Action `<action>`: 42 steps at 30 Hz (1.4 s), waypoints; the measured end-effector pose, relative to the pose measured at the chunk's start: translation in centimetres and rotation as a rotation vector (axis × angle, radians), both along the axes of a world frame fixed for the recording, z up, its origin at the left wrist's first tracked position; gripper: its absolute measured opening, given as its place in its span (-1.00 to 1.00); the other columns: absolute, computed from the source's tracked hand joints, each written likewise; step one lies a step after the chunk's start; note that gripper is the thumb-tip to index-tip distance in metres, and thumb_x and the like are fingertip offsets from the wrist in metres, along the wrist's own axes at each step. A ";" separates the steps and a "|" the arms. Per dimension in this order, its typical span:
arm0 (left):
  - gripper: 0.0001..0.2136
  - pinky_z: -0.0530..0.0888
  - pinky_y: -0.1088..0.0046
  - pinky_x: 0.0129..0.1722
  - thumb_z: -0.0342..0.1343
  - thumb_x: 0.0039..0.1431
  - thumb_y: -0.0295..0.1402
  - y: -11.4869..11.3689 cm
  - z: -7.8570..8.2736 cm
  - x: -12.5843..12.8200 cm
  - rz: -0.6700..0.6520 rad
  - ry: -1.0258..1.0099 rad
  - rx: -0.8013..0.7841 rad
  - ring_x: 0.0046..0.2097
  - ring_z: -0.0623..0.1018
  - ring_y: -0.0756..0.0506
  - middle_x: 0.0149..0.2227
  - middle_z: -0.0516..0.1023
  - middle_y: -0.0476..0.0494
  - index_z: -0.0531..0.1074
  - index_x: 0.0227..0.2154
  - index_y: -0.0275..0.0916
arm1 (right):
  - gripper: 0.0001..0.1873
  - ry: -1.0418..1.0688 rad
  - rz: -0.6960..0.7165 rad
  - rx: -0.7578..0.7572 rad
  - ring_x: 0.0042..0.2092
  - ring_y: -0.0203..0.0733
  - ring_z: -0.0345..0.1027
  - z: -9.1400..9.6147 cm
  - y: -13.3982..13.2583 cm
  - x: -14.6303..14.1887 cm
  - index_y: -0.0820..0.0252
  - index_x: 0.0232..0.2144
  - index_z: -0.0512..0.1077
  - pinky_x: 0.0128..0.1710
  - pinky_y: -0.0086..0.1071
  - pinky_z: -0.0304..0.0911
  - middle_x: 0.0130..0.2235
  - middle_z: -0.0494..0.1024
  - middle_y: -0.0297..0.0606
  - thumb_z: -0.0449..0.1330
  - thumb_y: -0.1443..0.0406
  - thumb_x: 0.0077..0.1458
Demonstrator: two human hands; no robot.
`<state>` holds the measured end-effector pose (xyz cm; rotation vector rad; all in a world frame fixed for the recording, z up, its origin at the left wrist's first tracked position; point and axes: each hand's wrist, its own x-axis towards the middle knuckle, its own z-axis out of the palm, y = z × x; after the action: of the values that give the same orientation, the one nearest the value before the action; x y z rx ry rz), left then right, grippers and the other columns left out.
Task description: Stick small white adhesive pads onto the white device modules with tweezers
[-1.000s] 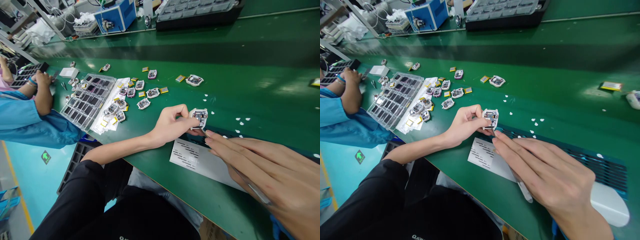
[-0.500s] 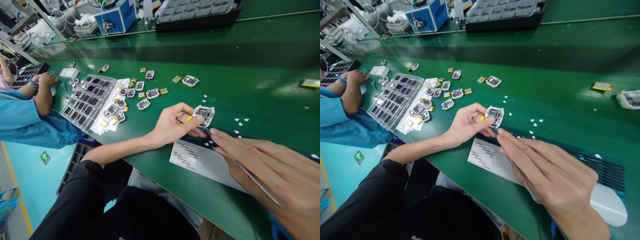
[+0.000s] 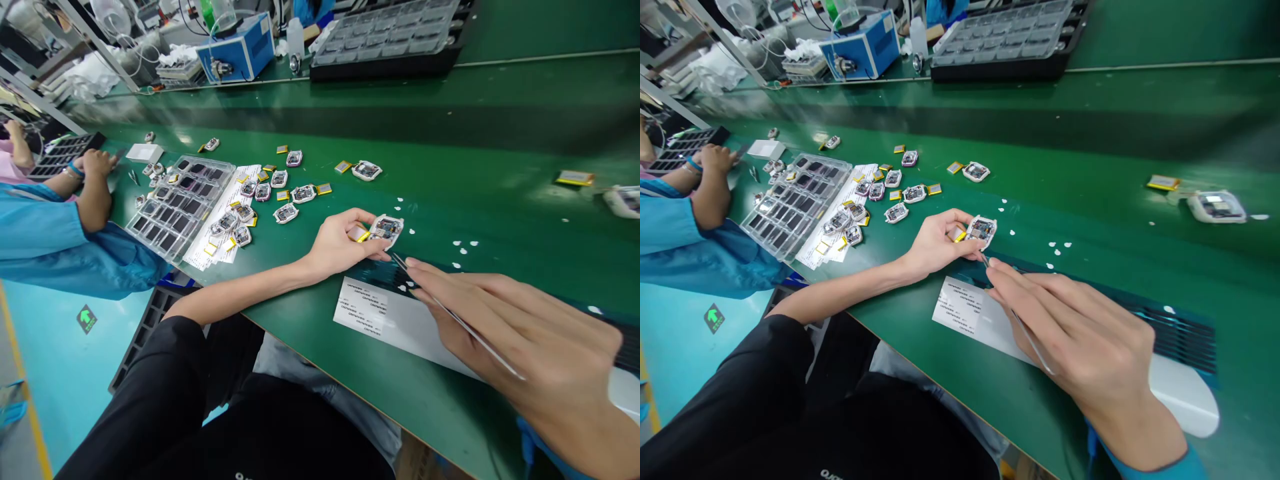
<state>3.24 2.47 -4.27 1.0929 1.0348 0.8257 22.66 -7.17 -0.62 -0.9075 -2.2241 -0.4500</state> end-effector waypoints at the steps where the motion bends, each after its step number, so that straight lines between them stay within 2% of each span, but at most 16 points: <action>1: -0.63 0.61 0.48 -0.27 0.48 -0.01 -0.49 0.7 -0.4 0.3 0.010 0.047 0.025 -0.43 0.66 0.02 -0.48 0.55 0.14 0.43 -0.20 -0.27 | 0.07 -0.005 0.002 0.010 -0.26 -0.12 0.62 0.1 0.0 0.0 0.16 0.48 0.12 -0.30 -0.29 0.47 -0.15 0.73 -0.31 0.41 0.60 0.01; 4: -0.51 0.65 0.40 -0.09 0.46 -0.05 -0.57 3.4 -1.2 1.7 -0.004 0.054 0.002 -0.36 0.67 0.01 -0.41 0.58 0.11 0.43 -0.05 -0.27 | 0.04 -0.020 0.011 0.043 -0.27 -0.17 0.62 0.4 0.0 -0.3 0.16 0.47 0.14 -0.29 -0.32 0.46 -0.14 0.73 -0.32 0.41 0.58 0.04; 5: -0.44 0.65 0.37 -0.05 0.47 -0.07 -0.60 4.3 -1.2 2.3 -0.020 0.015 -0.051 -0.32 0.68 0.00 -0.34 0.63 0.04 0.41 0.01 -0.28 | 0.02 -0.023 0.008 0.055 -0.28 -0.18 0.61 0.5 0.1 -0.3 0.15 0.47 0.14 -0.29 -0.33 0.46 -0.14 0.73 -0.33 0.41 0.57 0.05; 7: -0.31 0.65 0.34 0.01 0.43 -0.08 -0.67 6.0 -1.1 3.4 -0.015 -0.104 -0.129 -0.20 0.70 -0.03 -0.02 0.65 -0.17 0.33 0.13 -0.27 | -0.01 -0.026 0.000 0.068 -0.30 -0.20 0.60 0.6 0.2 -0.5 0.14 0.48 0.13 -0.31 -0.34 0.45 -0.15 0.74 -0.34 0.41 0.54 0.09; 8: -0.28 0.65 0.34 0.03 0.40 -0.05 -0.71 6.6 -0.9 3.9 -0.007 -0.163 -0.141 -0.12 0.70 -0.04 0.17 0.57 -0.27 0.30 0.18 -0.24 | -0.02 -0.027 -0.003 0.071 -0.30 -0.21 0.60 0.6 0.2 -0.6 0.13 0.48 0.13 -0.30 -0.35 0.45 -0.15 0.74 -0.35 0.40 0.52 0.11; 10: -0.27 0.64 0.34 0.06 0.32 0.01 -0.74 7.4 -0.9 4.6 -0.011 -0.246 -0.128 0.07 0.68 -0.10 0.45 0.27 -0.33 0.28 0.21 -0.15 | -0.04 -0.026 -0.009 0.070 -0.30 -0.22 0.61 0.6 0.3 -0.6 0.12 0.48 0.11 -0.29 -0.35 0.46 -0.15 0.74 -0.35 0.38 0.50 0.15; 12: -0.37 0.63 0.33 0.07 0.28 0.08 -0.70 7.6 -1.1 4.8 -0.051 -0.265 -0.072 0.19 0.63 -0.15 0.53 0.10 -0.29 0.33 0.18 -0.12 | -0.06 -0.023 -0.014 0.069 -0.29 -0.23 0.61 0.7 0.3 -0.6 0.08 0.49 0.10 -0.28 -0.36 0.47 -0.14 0.74 -0.38 0.37 0.48 0.18; 13: -0.44 0.63 0.34 0.07 0.26 0.12 -0.67 7.5 -1.3 4.8 -0.071 -0.248 -0.022 0.22 0.61 -0.16 0.53 0.11 -0.26 0.36 0.15 -0.12 | -0.06 -0.022 -0.018 0.067 -0.29 -0.23 0.61 0.7 0.2 -0.5 0.07 0.49 0.09 -0.28 -0.36 0.48 -0.14 0.74 -0.38 0.37 0.47 0.18; 15: -0.55 0.64 0.37 0.04 0.19 0.17 -0.62 6.9 -1.8 4.3 -0.098 -0.169 0.126 0.18 0.63 -0.14 0.46 0.26 -0.22 0.40 0.10 -0.14 | -0.05 -0.027 -0.019 0.062 -0.29 -0.22 0.61 0.9 0.2 -0.5 0.08 0.49 0.09 -0.29 -0.36 0.47 -0.14 0.74 -0.39 0.37 0.48 0.18; 19: -0.65 0.63 0.46 -0.08 0.04 0.15 -0.62 5.5 -2.6 2.7 -0.174 0.076 0.442 0.02 0.68 -0.08 0.18 0.54 -0.25 0.49 -0.03 -0.26 | -0.03 -0.029 -0.016 0.061 -0.31 -0.21 0.61 1.1 0.2 -0.6 0.07 0.51 0.05 -0.31 -0.34 0.45 -0.14 0.73 -0.41 0.36 0.49 0.18; 22: -0.75 0.60 0.50 -0.13 0.02 0.23 -0.56 5.0 -2.6 1.0 -0.203 0.260 0.634 -0.03 0.67 -0.05 0.03 0.60 -0.24 0.53 -0.12 -0.28 | -0.01 -0.023 -0.018 0.069 -0.32 -0.20 0.61 1.0 0.2 -0.7 0.05 0.52 0.02 -0.31 -0.31 0.46 -0.13 0.73 -0.43 0.36 0.48 0.19; 25: -0.79 0.60 0.48 -0.15 0.01 0.27 -0.51 5.0 -2.4 -0.3 -0.211 0.398 0.806 -0.07 0.63 -0.04 -0.04 0.61 -0.22 0.53 -0.17 -0.26 | -0.02 -0.026 -0.015 0.074 -0.31 -0.20 0.61 0.8 0.1 -0.7 0.10 0.51 0.04 -0.29 -0.30 0.47 -0.11 0.73 -0.42 0.37 0.48 0.17; 31: -0.80 0.58 0.35 -0.03 0.01 0.27 -0.51 4.5 -2.2 -1.0 -0.261 0.491 0.915 -0.08 0.61 -0.09 0.03 0.61 -0.26 0.54 -0.20 -0.24 | -0.09 -0.033 0.009 0.082 -0.29 -0.22 0.61 0.7 0.1 -0.5 0.19 0.46 0.15 -0.28 -0.30 0.46 -0.09 0.73 -0.37 0.38 0.49 0.15; 35: -0.78 0.51 0.21 0.14 -0.02 0.35 -0.48 3.8 -1.8 -0.8 -0.375 0.672 1.032 0.08 0.59 -0.20 0.06 0.62 -0.29 0.54 -0.16 -0.22 | -0.21 -0.048 0.024 0.069 -0.24 -0.18 0.62 0.6 0.1 -0.2 0.26 0.34 0.32 -0.23 -0.28 0.48 -0.07 0.72 -0.32 0.41 0.52 0.10; 39: -0.68 0.47 0.16 0.14 -0.13 0.42 -0.44 3.1 -1.7 -0.6 -0.493 0.876 1.136 0.19 0.54 -0.26 0.14 0.60 -0.35 0.53 -0.02 -0.25 | -0.39 -0.034 0.043 0.068 -0.22 -0.19 0.62 0.5 0.0 0.0 0.25 0.17 0.45 -0.20 -0.30 0.49 -0.04 0.72 -0.32 0.41 0.54 0.07; 42: -0.64 0.39 0.02 0.23 -0.07 0.41 -0.37 3.8 -1.9 -0.7 -0.391 0.974 1.140 0.31 0.46 -0.36 0.27 0.52 -0.46 0.49 0.12 -0.31 | -0.37 -0.028 0.041 0.055 -0.21 -0.20 0.62 0.4 0.0 -0.1 0.23 0.19 0.45 -0.20 -0.31 0.50 -0.04 0.72 -0.33 0.41 0.55 0.07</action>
<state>2.59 6.24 -6.13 2.7513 1.0187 0.5004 22.54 -7.16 -0.24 -0.8300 -2.2400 -0.5051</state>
